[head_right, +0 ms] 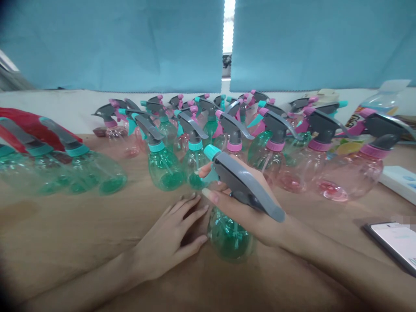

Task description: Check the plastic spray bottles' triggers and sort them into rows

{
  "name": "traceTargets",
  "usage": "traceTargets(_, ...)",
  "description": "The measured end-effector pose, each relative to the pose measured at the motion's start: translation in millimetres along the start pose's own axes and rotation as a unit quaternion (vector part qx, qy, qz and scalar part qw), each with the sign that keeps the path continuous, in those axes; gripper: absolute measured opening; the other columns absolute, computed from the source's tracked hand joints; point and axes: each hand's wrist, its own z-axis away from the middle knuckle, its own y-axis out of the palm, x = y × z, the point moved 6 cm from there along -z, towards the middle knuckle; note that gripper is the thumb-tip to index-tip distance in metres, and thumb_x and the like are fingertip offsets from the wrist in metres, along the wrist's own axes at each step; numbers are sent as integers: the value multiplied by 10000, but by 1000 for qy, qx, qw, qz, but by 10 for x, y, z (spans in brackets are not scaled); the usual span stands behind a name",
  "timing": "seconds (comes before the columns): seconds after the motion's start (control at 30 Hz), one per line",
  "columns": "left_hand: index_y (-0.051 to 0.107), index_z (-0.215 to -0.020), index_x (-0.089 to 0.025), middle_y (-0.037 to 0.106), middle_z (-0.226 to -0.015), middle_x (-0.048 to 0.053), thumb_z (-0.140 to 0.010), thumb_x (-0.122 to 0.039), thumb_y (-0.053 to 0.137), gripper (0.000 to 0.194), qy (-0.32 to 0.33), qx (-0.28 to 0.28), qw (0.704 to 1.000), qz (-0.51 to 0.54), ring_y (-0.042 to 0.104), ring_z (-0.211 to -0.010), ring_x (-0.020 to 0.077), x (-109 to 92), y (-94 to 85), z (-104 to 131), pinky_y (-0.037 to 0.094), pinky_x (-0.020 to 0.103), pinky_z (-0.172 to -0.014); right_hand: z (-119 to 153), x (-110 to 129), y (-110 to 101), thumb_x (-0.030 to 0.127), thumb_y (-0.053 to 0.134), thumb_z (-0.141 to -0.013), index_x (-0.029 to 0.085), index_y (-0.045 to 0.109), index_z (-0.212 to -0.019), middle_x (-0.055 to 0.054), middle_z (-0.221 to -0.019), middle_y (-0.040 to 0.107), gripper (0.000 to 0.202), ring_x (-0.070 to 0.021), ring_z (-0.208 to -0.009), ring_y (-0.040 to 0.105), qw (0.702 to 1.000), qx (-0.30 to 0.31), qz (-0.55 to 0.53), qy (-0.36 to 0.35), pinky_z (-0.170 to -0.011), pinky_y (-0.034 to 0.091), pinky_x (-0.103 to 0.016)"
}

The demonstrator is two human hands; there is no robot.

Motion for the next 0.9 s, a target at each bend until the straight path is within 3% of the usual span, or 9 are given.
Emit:
traceTargets(0.4, 461, -1368, -117, 418, -1425, 175, -914, -440, 543, 563, 5, -2, 1000, 0, 327, -1341, 304, 9, 7, -11, 273, 486, -1087, 2, -11, -6, 373, 666, -792, 332, 605, -971, 56, -665, 602, 194, -127, -599, 578, 1000, 7, -10, -18, -568, 494, -221)
traceTargets(0.6, 470, -1356, -120, 421, -1423, 177, -910, -434, 548, 550, 7, -10, 1000, 1, 334, -1338, 305, 12, 11, 0, 280, 490, -1081, 6, 14, -19, 382, 665, -777, 297, 602, -954, 39, -689, 613, 206, -143, -661, 617, 1000, 6, 6, -10, -594, 508, -235)
traceTargets(0.9, 470, -1349, -129, 437, -1415, 171, -911, -432, 544, 538, 8, -10, 1000, 6, 352, -1327, 314, 11, -2, -10, 297, 509, -1067, -11, -21, 12, 380, 651, -810, 290, 596, -990, 44, -681, 586, 208, -123, -637, 565, 1000, 17, -17, -8, -632, 486, -240)
